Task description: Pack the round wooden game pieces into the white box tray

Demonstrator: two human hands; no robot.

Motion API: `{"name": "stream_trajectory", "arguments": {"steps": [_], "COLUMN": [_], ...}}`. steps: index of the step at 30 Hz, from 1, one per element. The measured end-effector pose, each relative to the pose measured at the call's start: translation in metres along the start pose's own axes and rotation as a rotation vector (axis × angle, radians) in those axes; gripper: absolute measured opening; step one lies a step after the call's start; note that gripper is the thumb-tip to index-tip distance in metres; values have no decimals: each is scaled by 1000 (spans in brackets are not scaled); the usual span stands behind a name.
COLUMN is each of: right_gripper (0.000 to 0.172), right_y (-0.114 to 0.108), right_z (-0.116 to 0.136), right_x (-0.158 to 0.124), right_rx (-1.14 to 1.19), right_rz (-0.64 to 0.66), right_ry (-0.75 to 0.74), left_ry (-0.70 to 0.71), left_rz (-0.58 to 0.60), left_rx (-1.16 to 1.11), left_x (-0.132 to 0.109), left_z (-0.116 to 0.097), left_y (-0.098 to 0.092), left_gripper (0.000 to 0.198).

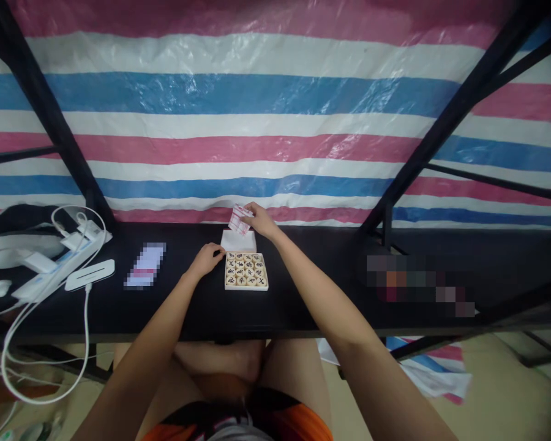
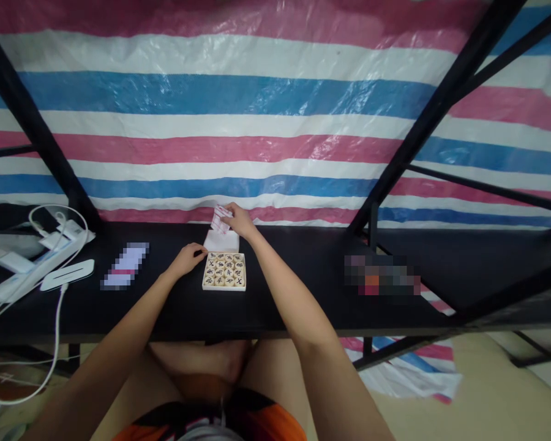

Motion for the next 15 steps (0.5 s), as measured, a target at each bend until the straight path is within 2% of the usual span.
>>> {"name": "stream_trajectory", "arguments": {"steps": [4,6,8,10,12,15], "right_gripper": [41,46,44,41,41,41], "right_y": [-14,-13,-8,0,9,16], "right_z": [28,28,22,14,7,-2], "right_x": [-39,-61,-81,-96,-107,-117], "right_rx": [174,123,-14,-128,-173,-235], "right_rz": [85,189,231,235,217,95], "right_ry": [-47,8,49,27,-55,-175], "left_ry": [-6,-5,3,16,27,29], "left_rz": [-7,0,-2,-6,-8,-13], "left_rx": [-9,0,10,9,0,-3], "left_x": [0,1,1,1,0,-1], "left_z": [0,-1,-1,-1,-1,-1], "left_y": [-2,-2,-2,-2,-1,-2], "left_gripper": [21,21,22,23,24,24]}}
Point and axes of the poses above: each hand's wrist, its own x-axis towards the middle knuckle, its own y-axis out of the palm, z = x × y, the point moved 2 cm from there along x, towards the middle knuckle, and after that the axes turned 1 degree about z, right-handed, at the moved point
